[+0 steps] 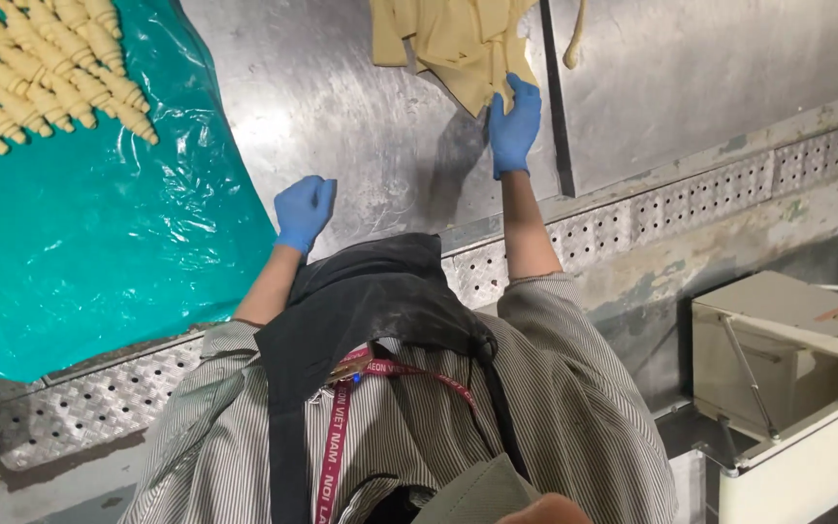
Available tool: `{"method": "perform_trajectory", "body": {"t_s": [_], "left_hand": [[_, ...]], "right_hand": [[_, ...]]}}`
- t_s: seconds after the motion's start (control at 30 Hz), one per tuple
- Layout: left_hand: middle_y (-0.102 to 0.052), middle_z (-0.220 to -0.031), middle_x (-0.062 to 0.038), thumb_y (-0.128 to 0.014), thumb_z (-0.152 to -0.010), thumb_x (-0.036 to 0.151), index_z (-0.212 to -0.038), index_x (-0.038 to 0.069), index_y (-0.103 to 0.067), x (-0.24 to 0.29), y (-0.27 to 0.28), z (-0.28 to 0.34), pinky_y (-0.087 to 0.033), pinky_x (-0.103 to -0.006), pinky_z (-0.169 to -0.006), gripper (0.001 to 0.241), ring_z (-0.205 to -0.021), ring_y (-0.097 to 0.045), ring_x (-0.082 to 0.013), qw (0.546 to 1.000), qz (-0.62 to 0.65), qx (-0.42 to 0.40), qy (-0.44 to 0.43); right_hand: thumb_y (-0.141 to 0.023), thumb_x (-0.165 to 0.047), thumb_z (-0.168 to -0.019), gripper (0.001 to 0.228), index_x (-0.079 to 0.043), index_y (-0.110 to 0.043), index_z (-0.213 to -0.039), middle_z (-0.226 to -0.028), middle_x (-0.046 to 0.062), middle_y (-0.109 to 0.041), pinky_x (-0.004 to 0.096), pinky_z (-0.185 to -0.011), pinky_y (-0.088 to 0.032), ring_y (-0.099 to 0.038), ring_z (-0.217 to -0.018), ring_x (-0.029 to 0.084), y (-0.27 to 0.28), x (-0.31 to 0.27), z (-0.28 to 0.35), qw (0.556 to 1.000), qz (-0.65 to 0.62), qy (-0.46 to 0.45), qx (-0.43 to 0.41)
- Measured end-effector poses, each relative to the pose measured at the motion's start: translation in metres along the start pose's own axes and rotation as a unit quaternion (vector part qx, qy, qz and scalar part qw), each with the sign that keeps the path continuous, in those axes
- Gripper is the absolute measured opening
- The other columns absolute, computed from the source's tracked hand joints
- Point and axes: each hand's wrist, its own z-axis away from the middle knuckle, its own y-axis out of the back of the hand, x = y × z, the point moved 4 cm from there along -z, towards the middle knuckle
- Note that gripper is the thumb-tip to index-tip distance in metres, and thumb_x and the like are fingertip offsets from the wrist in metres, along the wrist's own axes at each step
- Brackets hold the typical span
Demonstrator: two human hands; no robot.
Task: Rolling triangular pieces of dough into croissant shapes.
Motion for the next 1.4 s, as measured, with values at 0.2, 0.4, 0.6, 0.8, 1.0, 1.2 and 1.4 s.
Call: {"method": "perform_trajectory", "body": {"t_s": [0.2,0.4,0.6,0.8,1.0,1.2,1.4], "left_hand": [[-0.064,-0.076,-0.013,-0.068,-0.103,0.029,-0.076,0.009,-0.065,0.024,0.008,-0.006,-0.049,-0.0424,-0.059,0.034,-0.066,-0.063,-0.034,0.994,-0.013,0.011,-0.112],[-0.066,-0.074,-0.013,-0.074,-0.098,0.027,-0.078,0.009,-0.07,0.025,0.009,-0.005,-0.049,-0.0427,-0.061,0.027,-0.064,-0.064,-0.0325,0.996,-0.034,-0.002,-0.078],[-0.068,-0.131,-0.018,-0.078,-0.093,0.018,-0.122,0.006,-0.072,0.112,0.017,-0.017,-0.053,-0.0366,-0.101,0.032,-0.118,-0.067,-0.0325,0.97,0.118,0.003,-0.212],[-0.062,-0.147,-0.014,-0.057,-0.106,0.027,-0.153,0.011,-0.049,0.123,-0.017,-0.027,-0.05,-0.0311,-0.105,0.051,-0.128,-0.065,-0.0214,0.954,0.282,-0.091,0.039],[-0.058,-0.151,-0.017,-0.055,-0.108,0.028,-0.152,0.002,-0.047,0.123,-0.016,-0.024,-0.044,-0.0318,-0.114,0.051,-0.138,-0.056,-0.0225,0.934,0.342,-0.1,0.019],[-0.06,-0.142,-0.016,-0.057,-0.107,0.028,-0.15,-0.003,-0.048,0.137,-0.007,-0.016,-0.045,-0.0343,-0.114,0.054,-0.132,-0.058,-0.0232,0.871,0.459,-0.158,0.067],[-0.061,-0.137,-0.009,-0.051,-0.109,0.03,-0.149,-0.001,-0.049,0.134,-0.01,-0.012,-0.045,-0.0313,-0.113,0.05,-0.127,-0.059,-0.016,0.816,0.549,-0.159,0.082]], "right_hand": [[-0.08,-0.01,-0.086,0.054,0.0,-0.06,-0.136,-0.133,0.021,-0.059,0.045,-0.102,-0.047,-0.056,-0.121,0.041,-0.021,-0.028,-0.006,0.962,0.04,0.214,-0.165],[-0.093,-0.025,-0.067,0.045,-0.004,-0.073,-0.102,-0.102,0.016,-0.064,0.049,-0.084,-0.045,-0.059,-0.099,0.039,-0.025,-0.053,-0.006,0.968,0.178,0.107,-0.142],[-0.084,-0.021,-0.084,0.032,0.001,-0.073,-0.105,-0.096,0.012,-0.076,0.028,-0.078,-0.058,-0.072,-0.086,0.015,-0.053,-0.07,0.035,0.94,-0.115,-0.11,-0.302],[-0.075,-0.016,-0.092,0.041,0.002,-0.066,-0.127,-0.107,0.009,-0.075,0.026,-0.081,-0.058,-0.071,-0.092,0.014,-0.054,-0.147,0.084,0.815,-0.389,-0.253,-0.346],[-0.072,-0.005,-0.097,0.031,0.006,-0.069,-0.126,-0.113,0.008,-0.07,0.025,-0.086,-0.055,-0.068,-0.098,0.013,-0.033,-0.174,0.091,0.852,-0.423,-0.168,-0.259],[-0.066,-0.005,-0.103,0.022,0.004,-0.072,-0.122,-0.114,0.006,-0.066,0.024,-0.088,-0.055,-0.065,-0.1,0.012,-0.018,-0.191,0.089,0.864,-0.424,-0.095,-0.254],[-0.074,-0.005,-0.096,0.02,0.001,-0.073,-0.114,-0.113,0.006,-0.067,0.024,-0.086,-0.055,-0.066,-0.097,0.011,-0.01,-0.207,0.09,0.892,-0.369,-0.063,-0.255]]}}
